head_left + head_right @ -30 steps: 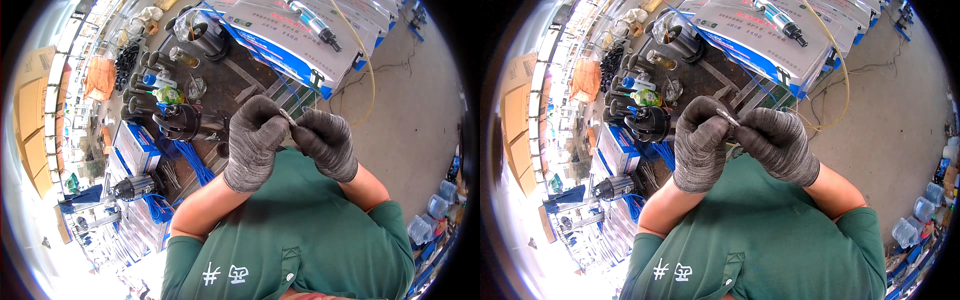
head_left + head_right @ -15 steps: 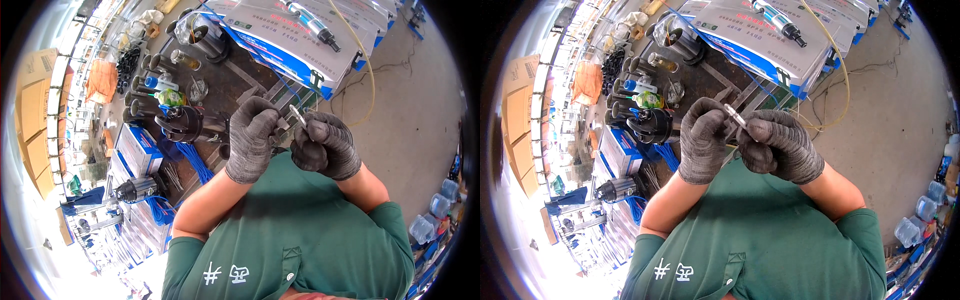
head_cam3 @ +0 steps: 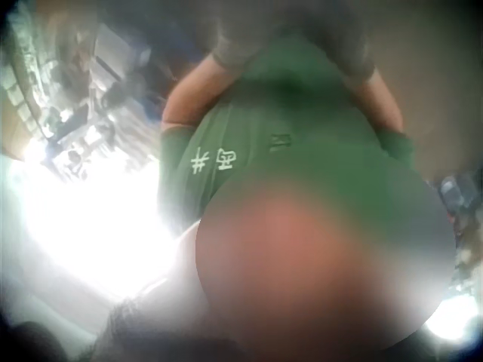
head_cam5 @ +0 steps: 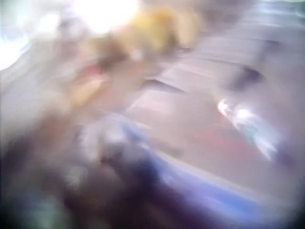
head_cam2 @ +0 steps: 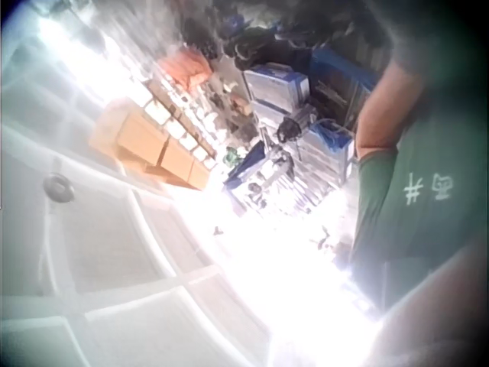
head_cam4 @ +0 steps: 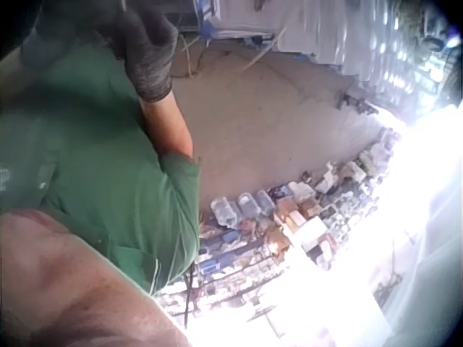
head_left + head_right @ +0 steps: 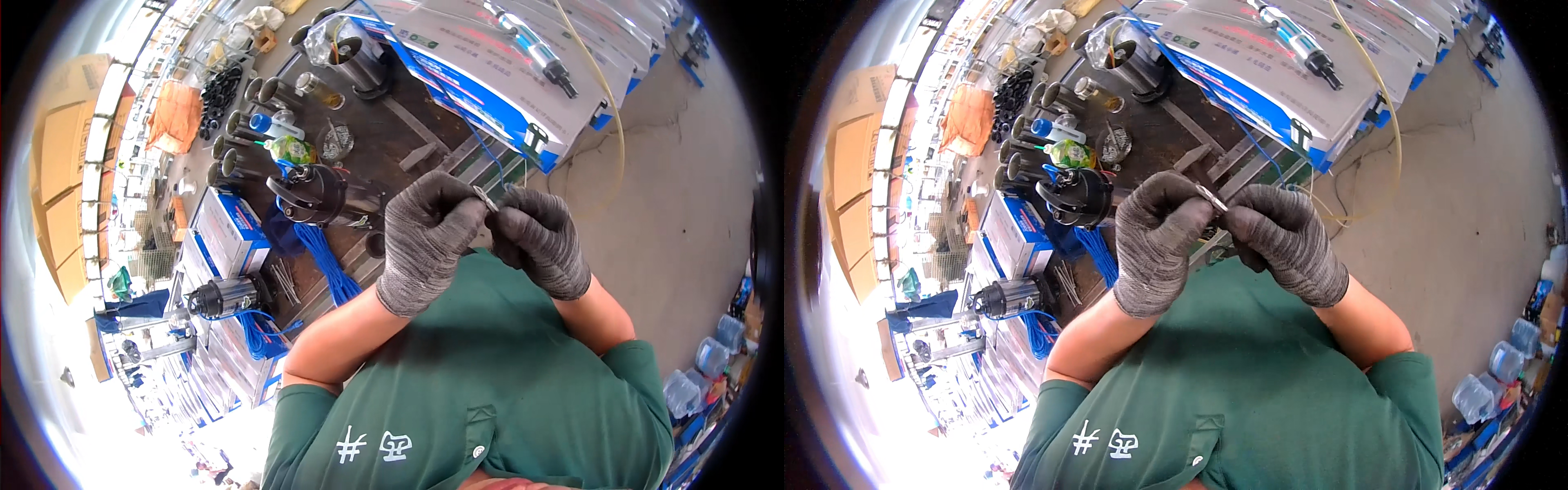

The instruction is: The person assembles internal electrical and structural components of a water pump by hand, using a pneumatic screwdriver to secure small fasteners.

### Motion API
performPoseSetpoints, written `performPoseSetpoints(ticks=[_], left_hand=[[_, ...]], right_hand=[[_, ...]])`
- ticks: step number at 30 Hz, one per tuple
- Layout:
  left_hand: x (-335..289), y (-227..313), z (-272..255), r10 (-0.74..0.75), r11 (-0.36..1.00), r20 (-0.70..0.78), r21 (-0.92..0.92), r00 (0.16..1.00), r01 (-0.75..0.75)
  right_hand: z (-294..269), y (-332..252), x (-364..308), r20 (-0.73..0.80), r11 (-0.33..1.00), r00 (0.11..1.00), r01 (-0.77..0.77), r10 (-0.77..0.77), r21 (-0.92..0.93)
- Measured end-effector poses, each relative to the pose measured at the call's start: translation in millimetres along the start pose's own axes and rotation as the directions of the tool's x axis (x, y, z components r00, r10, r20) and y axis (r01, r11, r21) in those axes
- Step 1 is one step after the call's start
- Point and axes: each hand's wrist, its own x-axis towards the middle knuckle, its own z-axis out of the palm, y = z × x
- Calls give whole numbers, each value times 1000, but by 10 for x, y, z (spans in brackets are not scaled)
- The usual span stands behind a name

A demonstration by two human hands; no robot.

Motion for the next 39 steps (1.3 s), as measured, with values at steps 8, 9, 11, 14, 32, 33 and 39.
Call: performPoseSetpoints(ticks=[8, 9, 11, 14, 32, 33, 39], left_hand=[[22, -236, 31, 37, 979, -123, -195, 992, -61], [6, -225, 36, 18, 973, -149, -227, 989, -52], [-34, -209, -9, 8, 972, -197, -229, 980, -54], [-103, -293, -80, 12, 981, -271, -185, 962, -64], [-1646, -319, -1092, -59, 963, -399, -265, 915, -53], [-1775, -222, -1032, 2, 958, -462, -253, 887, -134], [-2689, -118, -1276, 139, 960, -544, -131, 827, -248]], right_hand=[[3, 117, 127, 72, 992, 995, -76, 70, 98], [17, 116, 142, 59, 992, 996, -77, 71, 102], [82, 111, 175, 33, 991, 997, -76, 73, 111], [155, 217, 213, 45, 997, 998, 55, -53, -46], [1414, 582, -284, 354, 977, 914, -212, 198, 2], [1530, 637, -360, 368, 976, 905, -216, 211, -30], [2127, 913, -772, 456, 955, 850, -165, 265, -247]])
